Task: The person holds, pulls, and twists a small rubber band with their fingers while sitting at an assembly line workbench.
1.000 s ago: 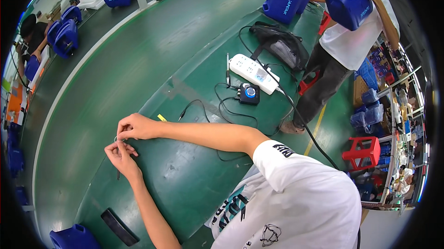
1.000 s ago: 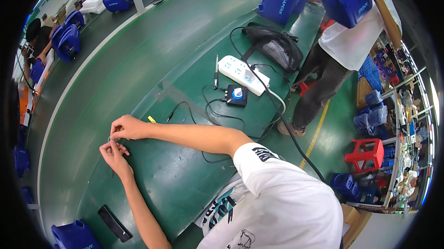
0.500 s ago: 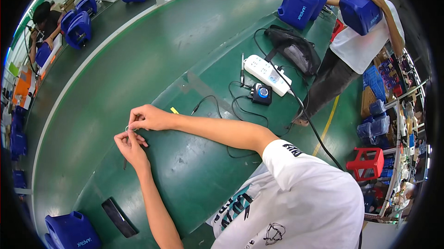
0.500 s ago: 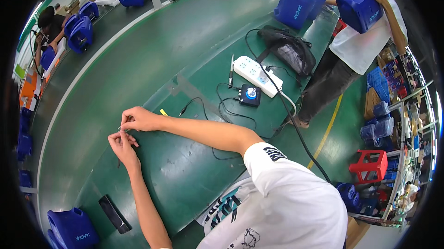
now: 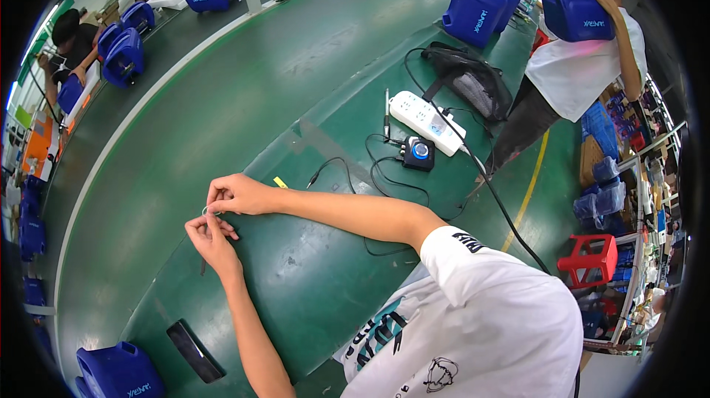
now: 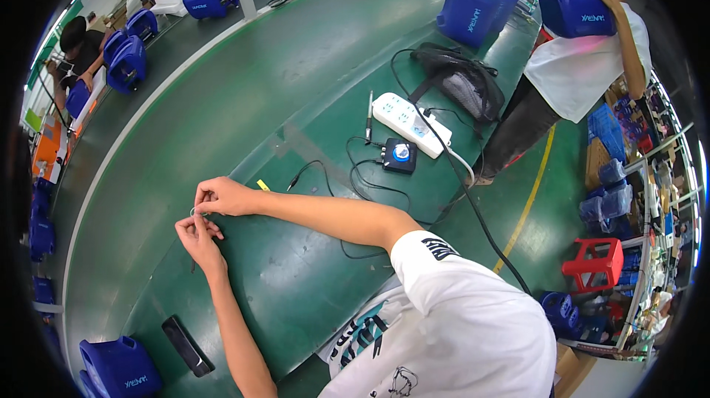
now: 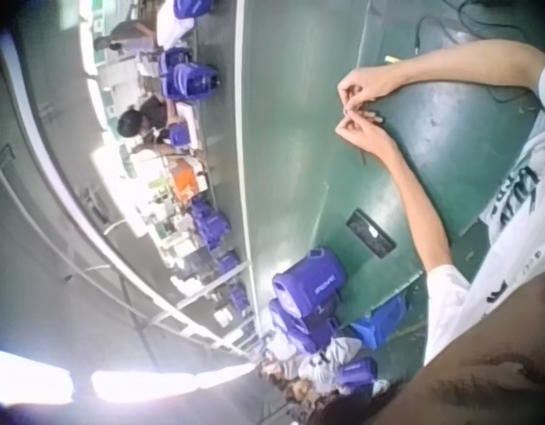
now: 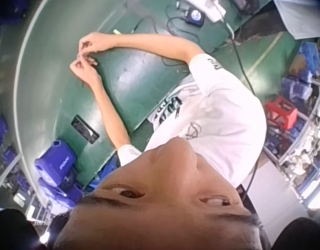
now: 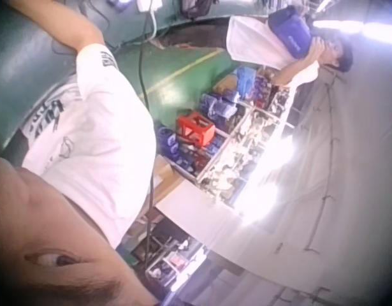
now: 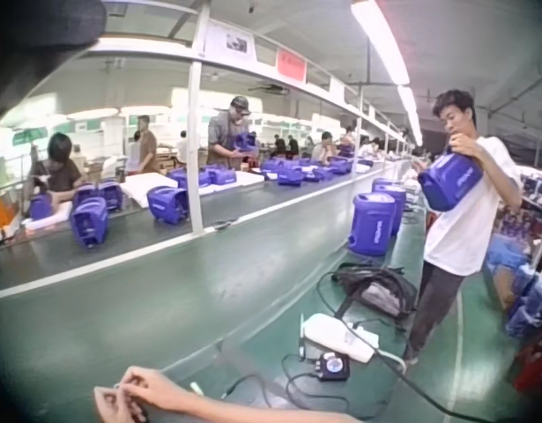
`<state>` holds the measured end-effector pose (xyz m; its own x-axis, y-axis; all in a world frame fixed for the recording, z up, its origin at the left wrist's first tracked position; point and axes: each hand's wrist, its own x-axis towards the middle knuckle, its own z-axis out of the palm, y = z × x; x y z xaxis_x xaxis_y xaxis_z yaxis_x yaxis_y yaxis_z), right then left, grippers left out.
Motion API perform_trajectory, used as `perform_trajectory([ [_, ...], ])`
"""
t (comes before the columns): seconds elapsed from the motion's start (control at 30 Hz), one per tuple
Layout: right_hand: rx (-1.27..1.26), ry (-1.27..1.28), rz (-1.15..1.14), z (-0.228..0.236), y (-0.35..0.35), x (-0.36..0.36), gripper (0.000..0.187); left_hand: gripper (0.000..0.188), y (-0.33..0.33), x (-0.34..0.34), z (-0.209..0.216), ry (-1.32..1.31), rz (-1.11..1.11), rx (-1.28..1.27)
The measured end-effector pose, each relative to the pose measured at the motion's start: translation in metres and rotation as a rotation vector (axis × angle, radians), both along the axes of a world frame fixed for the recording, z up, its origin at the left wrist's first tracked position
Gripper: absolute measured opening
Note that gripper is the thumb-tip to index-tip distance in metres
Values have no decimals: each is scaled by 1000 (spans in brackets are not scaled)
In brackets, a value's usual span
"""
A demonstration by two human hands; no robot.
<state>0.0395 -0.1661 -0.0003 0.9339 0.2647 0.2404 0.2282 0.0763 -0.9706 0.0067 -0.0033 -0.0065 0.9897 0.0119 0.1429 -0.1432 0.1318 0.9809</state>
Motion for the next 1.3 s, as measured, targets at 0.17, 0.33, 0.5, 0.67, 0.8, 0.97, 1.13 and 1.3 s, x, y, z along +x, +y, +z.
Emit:
perform_trajectory([
  [0.17, 35, 33, -10, 0, -17, -1, 19, 22, -19, 4, -3, -24, -15, 10],
  [0.33, -71, -204, -78, -3, 15, 15, 16, 27, 4, -1, 12, 3, 99, 40],
  [0.5, -212, -28, -140, 14, -8, 3, 18, 26, -10, 4, 16, -46, 27, 93],
  [0.67, -228, 20, -49, 14, 13, -6, 15, 21, 10, -8, 6, 3, -12, -90],
  [0.8, -201, -103, 3, 7, 23, -5, 12, 21, 12, -9, 0, -46, 87, -87],
  [0.97, -172, -49, -32, 16, 12, -1, 13, 23, 3, -3, 10, -1, 65, -24],
  [1.13, -134, 129, -42, -3, 12, 8, 10, 24, 7, -3, -2, -88, 171, 19],
  [1.3, -118, 91, -38, -12, -6, 14, 13, 22, -3, 5, -7, -172, 129, -5],
])
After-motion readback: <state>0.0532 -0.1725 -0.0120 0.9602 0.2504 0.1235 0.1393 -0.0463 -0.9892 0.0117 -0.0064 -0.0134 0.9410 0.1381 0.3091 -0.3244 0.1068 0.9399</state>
